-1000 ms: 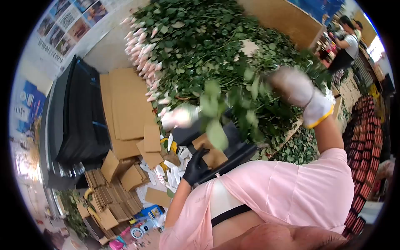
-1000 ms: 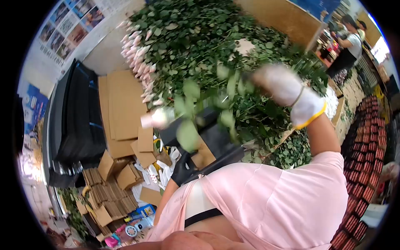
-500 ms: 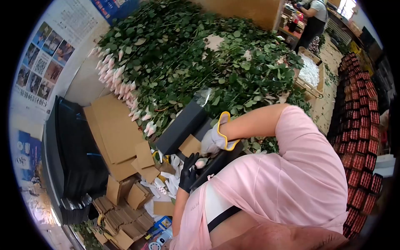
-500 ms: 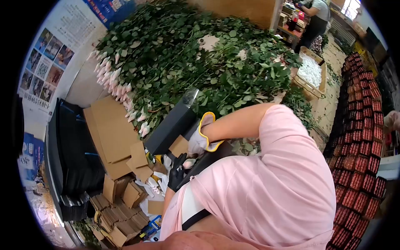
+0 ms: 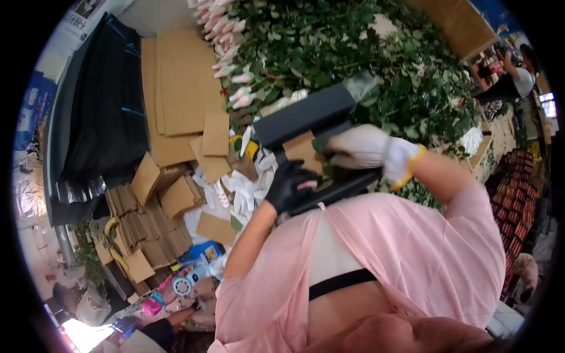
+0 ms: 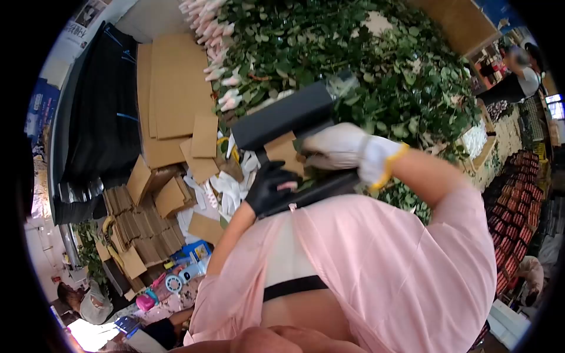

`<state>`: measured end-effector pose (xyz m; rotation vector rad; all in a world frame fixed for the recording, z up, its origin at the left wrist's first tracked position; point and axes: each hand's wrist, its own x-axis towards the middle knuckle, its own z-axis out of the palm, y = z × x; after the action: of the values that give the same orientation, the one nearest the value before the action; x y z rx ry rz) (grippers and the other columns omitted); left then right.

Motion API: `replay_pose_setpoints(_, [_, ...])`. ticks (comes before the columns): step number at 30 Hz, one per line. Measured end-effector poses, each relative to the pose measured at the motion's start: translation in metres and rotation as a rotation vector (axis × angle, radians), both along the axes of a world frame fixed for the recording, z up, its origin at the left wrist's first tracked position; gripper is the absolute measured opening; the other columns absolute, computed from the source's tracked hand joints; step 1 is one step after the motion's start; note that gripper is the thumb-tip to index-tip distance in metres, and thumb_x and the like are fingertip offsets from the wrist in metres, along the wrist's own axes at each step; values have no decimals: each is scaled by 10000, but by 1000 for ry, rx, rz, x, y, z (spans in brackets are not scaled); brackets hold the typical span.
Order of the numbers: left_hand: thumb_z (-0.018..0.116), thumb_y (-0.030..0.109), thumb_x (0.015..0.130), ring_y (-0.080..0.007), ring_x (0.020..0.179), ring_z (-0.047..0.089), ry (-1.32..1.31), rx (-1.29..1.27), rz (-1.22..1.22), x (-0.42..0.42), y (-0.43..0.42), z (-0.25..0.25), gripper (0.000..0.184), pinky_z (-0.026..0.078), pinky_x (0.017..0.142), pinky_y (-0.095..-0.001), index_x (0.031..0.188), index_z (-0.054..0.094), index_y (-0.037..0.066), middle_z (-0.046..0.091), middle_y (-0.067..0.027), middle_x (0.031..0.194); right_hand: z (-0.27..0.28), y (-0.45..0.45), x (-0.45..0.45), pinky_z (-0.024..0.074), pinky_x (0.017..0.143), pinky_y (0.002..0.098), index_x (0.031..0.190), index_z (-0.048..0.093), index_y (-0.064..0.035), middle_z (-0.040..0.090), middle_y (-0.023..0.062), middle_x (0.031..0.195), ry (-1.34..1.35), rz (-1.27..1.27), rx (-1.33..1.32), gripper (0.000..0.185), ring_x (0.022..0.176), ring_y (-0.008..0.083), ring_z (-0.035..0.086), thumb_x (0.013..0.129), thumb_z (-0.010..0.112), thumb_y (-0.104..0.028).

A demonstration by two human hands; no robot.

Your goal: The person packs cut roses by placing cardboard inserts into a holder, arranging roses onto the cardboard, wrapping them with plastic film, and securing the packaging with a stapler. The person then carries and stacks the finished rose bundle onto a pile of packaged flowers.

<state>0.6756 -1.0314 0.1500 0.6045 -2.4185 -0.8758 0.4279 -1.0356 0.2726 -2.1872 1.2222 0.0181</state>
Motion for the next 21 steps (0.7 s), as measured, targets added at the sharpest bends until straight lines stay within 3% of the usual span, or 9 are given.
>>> replay_pose_setpoints(1, [730,105,652,-339,1176,460,4,23,-125,7,-5,-21,315,382,976,-416,963,681,122,614,-81,1132,23,6,-17,510,679,402,1104,543,-87,631,171,887,-40,-157,-138,308,803,336,623,827,563,-221])
replay_pose_setpoints(3, [725,124,666,-339,1207,433,19,265,28,6,8,-4,328,365,997,-434,991,689,143,609,-86,1142,28,23,-60,521,658,415,1172,488,-96,618,163,872,360,-178,-266,426,805,344,625,776,587,-217])
replay_pose_setpoints(5, [731,125,676,-346,1251,392,30,376,82,5,12,1,384,347,1012,-433,1056,680,145,544,-142,1231,-16,42,-103,529,684,424,1116,520,-81,632,149,906,574,-169,-75,434,829,354,632,705,622,-173])
replay_pose_setpoints(7, [731,127,688,-352,1262,382,1,351,51,9,12,-3,394,346,1012,-423,1077,670,133,505,-174,1267,-6,41,-108,530,690,427,1041,560,-59,638,150,896,506,-110,-17,376,832,326,644,686,648,-147])
replay_pose_setpoints(9, [719,138,718,-352,1264,385,12,352,17,9,11,-11,376,314,1033,-433,1090,662,134,608,-87,1155,30,49,-87,523,623,420,859,573,-60,636,121,811,563,-114,-237,176,740,281,651,701,635,-104])
replay_pose_setpoints(12, [705,163,740,-347,1263,389,-3,294,-26,10,10,-16,327,297,1045,-430,1065,673,140,646,-41,1089,46,76,-69,497,518,431,843,588,-75,631,91,715,719,-198,-313,84,631,264,644,788,541,-118])
replay_pose_setpoints(15, [727,101,717,-315,1261,407,-87,218,-13,10,7,-4,341,342,1015,-419,1052,681,139,656,-39,1062,28,67,-76,521,625,404,874,625,-85,659,102,791,694,-236,171,128,761,279,662,793,555,-155])
replay_pose_setpoints(17, [732,126,718,-323,1235,432,-66,248,-14,8,7,1,335,350,1004,-423,1049,683,144,659,-39,1041,-13,61,-90,522,681,405,888,637,-100,662,98,803,637,-281,172,143,814,287,659,781,565,-163])
replay_pose_setpoints(21, [714,199,727,-356,1221,429,-22,246,-28,10,7,-10,322,332,1010,-438,1040,681,131,655,-53,1033,-39,60,-83,508,665,391,815,634,-131,649,58,789,766,-283,-274,93,761,249,650,782,555,-169])
